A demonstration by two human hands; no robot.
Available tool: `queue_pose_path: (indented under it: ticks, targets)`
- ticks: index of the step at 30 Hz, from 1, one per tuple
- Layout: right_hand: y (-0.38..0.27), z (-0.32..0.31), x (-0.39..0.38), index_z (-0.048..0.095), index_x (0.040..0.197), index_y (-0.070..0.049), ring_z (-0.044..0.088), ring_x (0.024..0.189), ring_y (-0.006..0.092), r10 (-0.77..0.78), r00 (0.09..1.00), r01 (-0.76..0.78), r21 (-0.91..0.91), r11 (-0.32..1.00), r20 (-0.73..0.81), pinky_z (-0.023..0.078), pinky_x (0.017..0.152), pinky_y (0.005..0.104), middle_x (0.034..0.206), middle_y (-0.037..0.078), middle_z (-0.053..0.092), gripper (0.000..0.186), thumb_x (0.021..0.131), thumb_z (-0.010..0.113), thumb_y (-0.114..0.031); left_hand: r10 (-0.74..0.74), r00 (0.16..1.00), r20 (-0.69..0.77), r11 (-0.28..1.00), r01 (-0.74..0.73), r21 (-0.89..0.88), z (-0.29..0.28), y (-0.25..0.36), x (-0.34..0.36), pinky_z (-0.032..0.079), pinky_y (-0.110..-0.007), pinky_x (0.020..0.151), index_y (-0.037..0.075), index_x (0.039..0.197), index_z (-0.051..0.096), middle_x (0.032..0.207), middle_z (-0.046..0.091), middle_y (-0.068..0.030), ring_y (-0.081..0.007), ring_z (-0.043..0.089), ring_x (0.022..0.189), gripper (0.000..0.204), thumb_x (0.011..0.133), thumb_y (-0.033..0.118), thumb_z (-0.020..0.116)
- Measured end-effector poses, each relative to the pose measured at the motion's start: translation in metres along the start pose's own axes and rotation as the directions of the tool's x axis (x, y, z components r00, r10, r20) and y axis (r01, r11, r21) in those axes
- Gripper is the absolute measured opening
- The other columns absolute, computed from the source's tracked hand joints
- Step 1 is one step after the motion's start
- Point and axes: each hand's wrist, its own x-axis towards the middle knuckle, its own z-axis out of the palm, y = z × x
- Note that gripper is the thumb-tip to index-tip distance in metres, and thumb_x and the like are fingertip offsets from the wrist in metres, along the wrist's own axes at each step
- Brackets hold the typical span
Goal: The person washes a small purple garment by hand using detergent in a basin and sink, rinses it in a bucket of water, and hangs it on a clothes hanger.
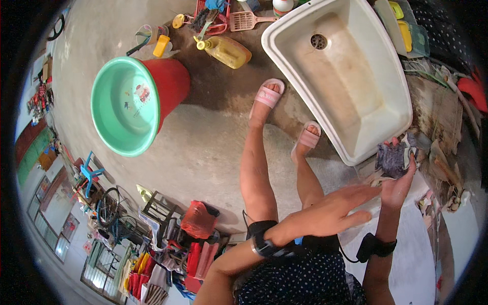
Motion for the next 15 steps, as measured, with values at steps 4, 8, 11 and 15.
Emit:
queue_pose_path:
  ticks: [4,8,11,15]
  targets:
    - [-0.002,-0.006,0.014,0.041,0.125,-0.002,0.05,0.11,0.0263,-0.047,0.999,0.048,-0.042,0.998,0.016,0.037,0.097,0.0393,0.119,0.012,0.055,0.047,0.091,0.04,-0.034,-0.038,0.994,0.106,0.999,0.038,0.002,-0.014,-0.005,-0.045,0.03,-0.041,0.101,-0.004,0.127,0.038,0.131,0.039,-0.0221,-0.0354,0.037,0.122,0.054,0.091,0.036,0.041]
    - [0.002,-0.022,0.027,0.043,0.125,-0.002,0.05,0.11,0.0271,-0.033,0.999,0.035,-0.051,0.998,0.029,0.038,0.096,0.0387,0.12,0.013,0.054,0.046,0.091,0.041,-0.033,-0.129,0.991,-0.044,0.989,0.125,-0.085,-0.052,0.0,-0.09,0.031,-0.039,0.099,-0.003,0.128,0.039,0.129,0.043,-0.022,-0.0339,0.041,0.12,0.061,0.09,0.045,0.04]
    - [-0.002,-0.022,0.028,0.044,0.125,-0.001,0.05,0.11,0.0266,-0.058,0.998,0.057,-0.016,0.998,-0.032,0.038,0.096,0.0383,0.121,0.013,0.054,0.046,0.091,0.04,-0.033,-0.221,0.896,-0.386,0.965,0.258,0.047,-0.085,0.019,-0.122,0.022,-0.039,0.106,-0.001,0.133,0.034,0.136,0.036,-0.0192,-0.0274,0.032,0.128,0.072,0.09,0.057,0.027]
    - [-0.005,-0.047,0.036,0.042,0.125,0.001,0.048,0.113,0.0255,-0.002,0.966,-0.013,0.056,0.998,0.26,0.034,0.1,0.0375,0.121,0.014,0.054,0.048,0.091,0.039,-0.033,0.051,0.235,-0.971,0.929,0.344,0.133,-0.14,-0.001,-0.15,0.006,-0.043,0.108,0.002,0.137,0.025,0.141,0.029,-0.0143,-0.0236,0.021,0.134,0.081,0.086,0.065,0.022]
